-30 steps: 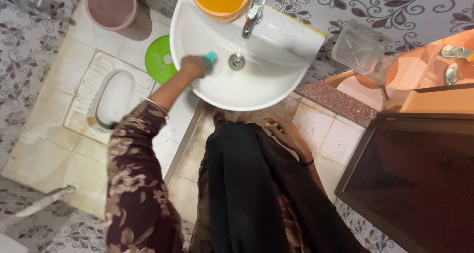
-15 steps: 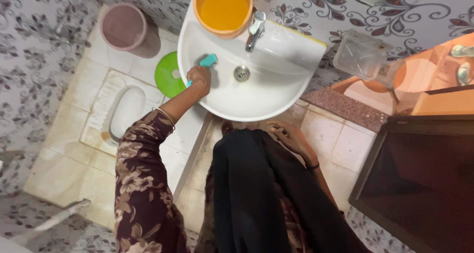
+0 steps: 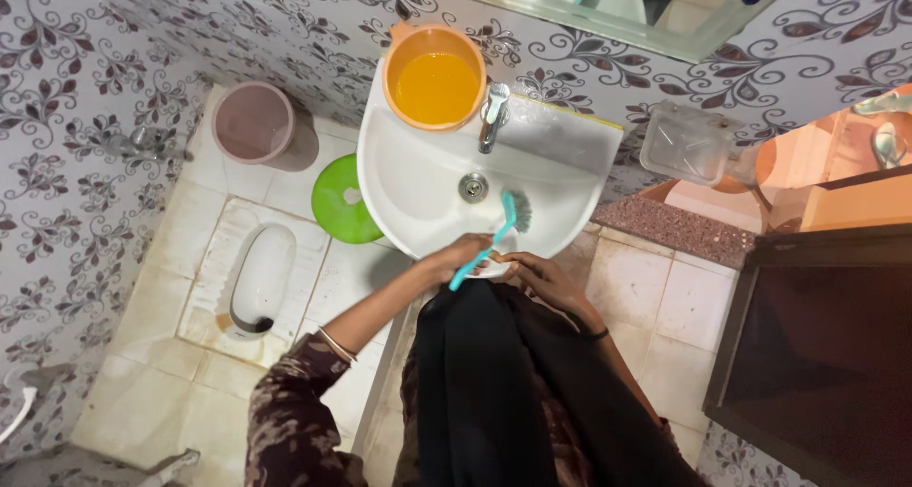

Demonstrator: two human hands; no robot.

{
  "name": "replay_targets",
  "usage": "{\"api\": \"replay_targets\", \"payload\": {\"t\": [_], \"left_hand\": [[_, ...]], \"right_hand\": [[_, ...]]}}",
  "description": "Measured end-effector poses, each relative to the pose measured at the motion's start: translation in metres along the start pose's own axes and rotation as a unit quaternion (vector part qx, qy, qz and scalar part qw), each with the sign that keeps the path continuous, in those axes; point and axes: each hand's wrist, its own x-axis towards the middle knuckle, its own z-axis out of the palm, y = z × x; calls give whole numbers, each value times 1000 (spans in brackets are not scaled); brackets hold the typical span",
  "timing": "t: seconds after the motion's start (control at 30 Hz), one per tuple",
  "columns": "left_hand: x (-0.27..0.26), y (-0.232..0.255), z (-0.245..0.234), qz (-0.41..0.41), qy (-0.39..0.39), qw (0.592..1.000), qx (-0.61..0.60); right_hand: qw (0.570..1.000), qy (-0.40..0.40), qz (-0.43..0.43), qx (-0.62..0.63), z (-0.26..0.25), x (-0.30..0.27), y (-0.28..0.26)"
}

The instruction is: The person scrubs a white bathroom sink using a blue brush and water from a yellow bowl. They repeatedly pour water into the sink and scrub the basin and drain area.

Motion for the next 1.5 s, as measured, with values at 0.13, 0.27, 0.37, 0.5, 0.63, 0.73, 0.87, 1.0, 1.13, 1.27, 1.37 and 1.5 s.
{"api": "replay_targets", "payload": {"t": [0.13, 0.27, 0.37, 0.5, 0.63, 0.73, 0.87, 1.0, 1.13, 1.27, 1.37, 1.5], "left_hand": [[13, -18, 18, 158, -37, 982, -95], [23, -13, 34, 140, 14, 986, -88], [7, 7, 48, 106, 6, 990, -91], [-25, 30, 57, 114, -58, 985, -112], [-25, 18, 61, 104, -68, 986, -109], [0, 4, 50, 132, 11, 986, -96], [20, 27, -20, 424, 309, 847, -85], [-14, 82, -87, 294, 334, 854, -270], [-52, 135, -108, 290, 266, 887, -242], [-64, 155, -113, 312, 206, 889, -263], [-66, 154, -114, 319, 182, 882, -296], [-76, 151, -97, 341, 204, 863, -311]], "right_hand": [[997, 20, 50, 51, 12, 7, -5], [977, 82, 121, 155, 26, 5, -18], [943, 142, 164, 252, 39, -1, -29], [893, 160, 162, 389, 46, -5, -32], [875, 132, 141, 443, 50, -6, -22], [887, 116, 107, 433, 50, -6, -15], [865, 128, 94, 475, 45, -11, -16], [887, 156, 68, 430, 38, -19, -30], [903, 187, 95, 376, 35, -23, -48], [914, 193, 97, 344, 37, -26, -54], [921, 195, 96, 324, 42, -27, -52], [929, 193, 81, 306, 42, -33, -44]]}}
